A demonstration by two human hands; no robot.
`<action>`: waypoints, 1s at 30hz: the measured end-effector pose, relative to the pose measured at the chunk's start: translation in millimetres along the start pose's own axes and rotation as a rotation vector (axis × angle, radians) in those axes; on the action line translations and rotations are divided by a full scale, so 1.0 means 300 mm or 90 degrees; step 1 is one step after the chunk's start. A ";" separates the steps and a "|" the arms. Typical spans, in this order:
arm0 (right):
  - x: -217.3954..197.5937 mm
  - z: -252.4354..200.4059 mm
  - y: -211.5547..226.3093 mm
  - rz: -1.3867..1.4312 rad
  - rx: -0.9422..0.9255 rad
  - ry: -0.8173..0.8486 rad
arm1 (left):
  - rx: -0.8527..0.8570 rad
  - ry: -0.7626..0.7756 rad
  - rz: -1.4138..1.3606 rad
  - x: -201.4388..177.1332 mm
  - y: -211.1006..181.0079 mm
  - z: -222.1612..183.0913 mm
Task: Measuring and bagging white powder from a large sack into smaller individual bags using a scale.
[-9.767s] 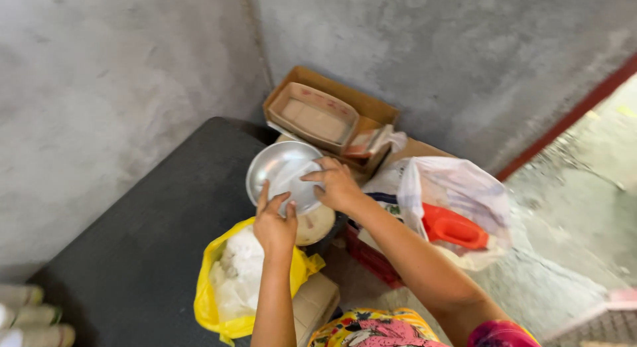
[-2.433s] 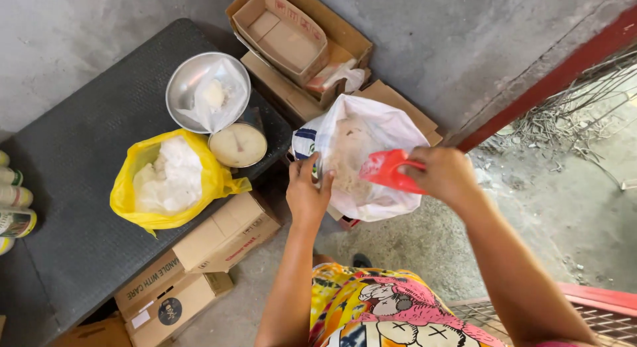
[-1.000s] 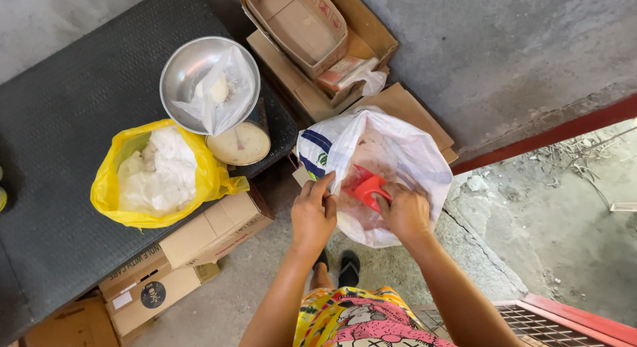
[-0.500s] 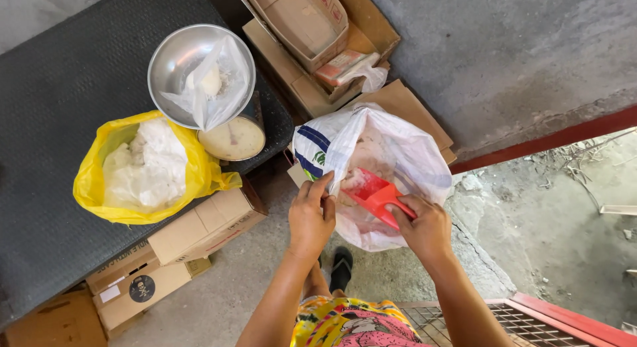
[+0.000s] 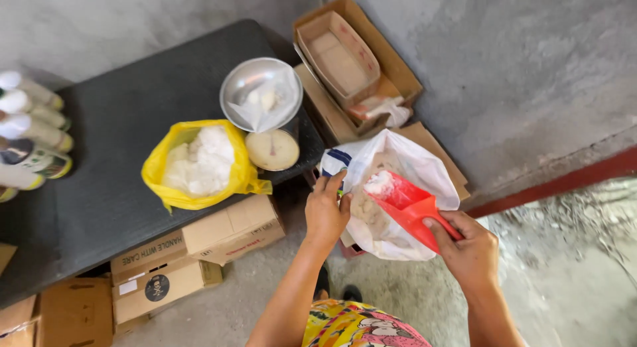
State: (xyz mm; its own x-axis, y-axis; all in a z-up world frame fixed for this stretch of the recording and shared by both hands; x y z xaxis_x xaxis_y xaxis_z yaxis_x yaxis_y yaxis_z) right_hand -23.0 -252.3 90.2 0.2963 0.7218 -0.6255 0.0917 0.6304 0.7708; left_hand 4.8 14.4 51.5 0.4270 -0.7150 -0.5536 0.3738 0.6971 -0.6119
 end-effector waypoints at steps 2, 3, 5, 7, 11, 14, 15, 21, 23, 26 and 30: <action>-0.008 0.010 0.027 0.013 -0.012 0.010 | 0.026 -0.037 0.016 -0.044 -0.010 0.012; -0.011 0.014 0.036 0.016 -0.010 0.019 | 0.046 -0.061 0.024 -0.063 -0.016 0.016; 0.003 0.033 0.064 0.039 -0.041 0.017 | 0.029 -0.084 0.027 -0.119 -0.038 0.030; 0.032 0.049 0.097 0.060 -0.067 0.022 | 0.004 -0.101 0.032 -0.167 -0.040 0.030; 0.111 0.069 0.195 0.079 -0.039 0.085 | -0.013 -0.141 0.051 -0.265 0.016 0.069; 0.151 0.116 0.287 0.100 -0.099 0.108 | 0.032 -0.233 0.087 -0.336 0.100 0.142; 0.174 0.121 0.310 0.100 -0.131 0.121 | 0.068 -0.280 0.131 -0.365 0.133 0.156; 0.266 0.202 0.526 -0.002 -0.142 0.113 | 0.069 -0.200 0.195 -0.322 0.510 0.301; 0.312 0.225 0.612 -0.021 -0.161 0.090 | 0.060 -0.121 0.196 -0.265 0.584 0.327; 0.401 0.261 0.751 -0.053 -0.209 0.048 | 0.028 0.012 0.182 -0.219 0.685 0.384; 0.531 0.293 0.892 -0.177 -0.243 0.020 | -0.001 0.041 0.062 -0.282 0.763 0.415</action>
State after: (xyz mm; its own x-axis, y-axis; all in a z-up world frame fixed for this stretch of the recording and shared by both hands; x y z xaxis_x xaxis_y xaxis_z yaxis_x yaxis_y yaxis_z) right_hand 132.4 6.2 207.5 0.2803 0.5156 -0.8097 -0.1939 0.8565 0.4783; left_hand 156.8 241.3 28.6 0.4079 -0.6462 -0.6450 0.3322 0.7631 -0.5544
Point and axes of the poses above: each hand's wrist, its own z-axis towards the middle knuckle, its own x-axis out of the palm, y = z × x, the point moved 4 cm from there along z, towards the middle knuckle, and after that the axes turned 14 degrees about x, right-handed, at the moved point
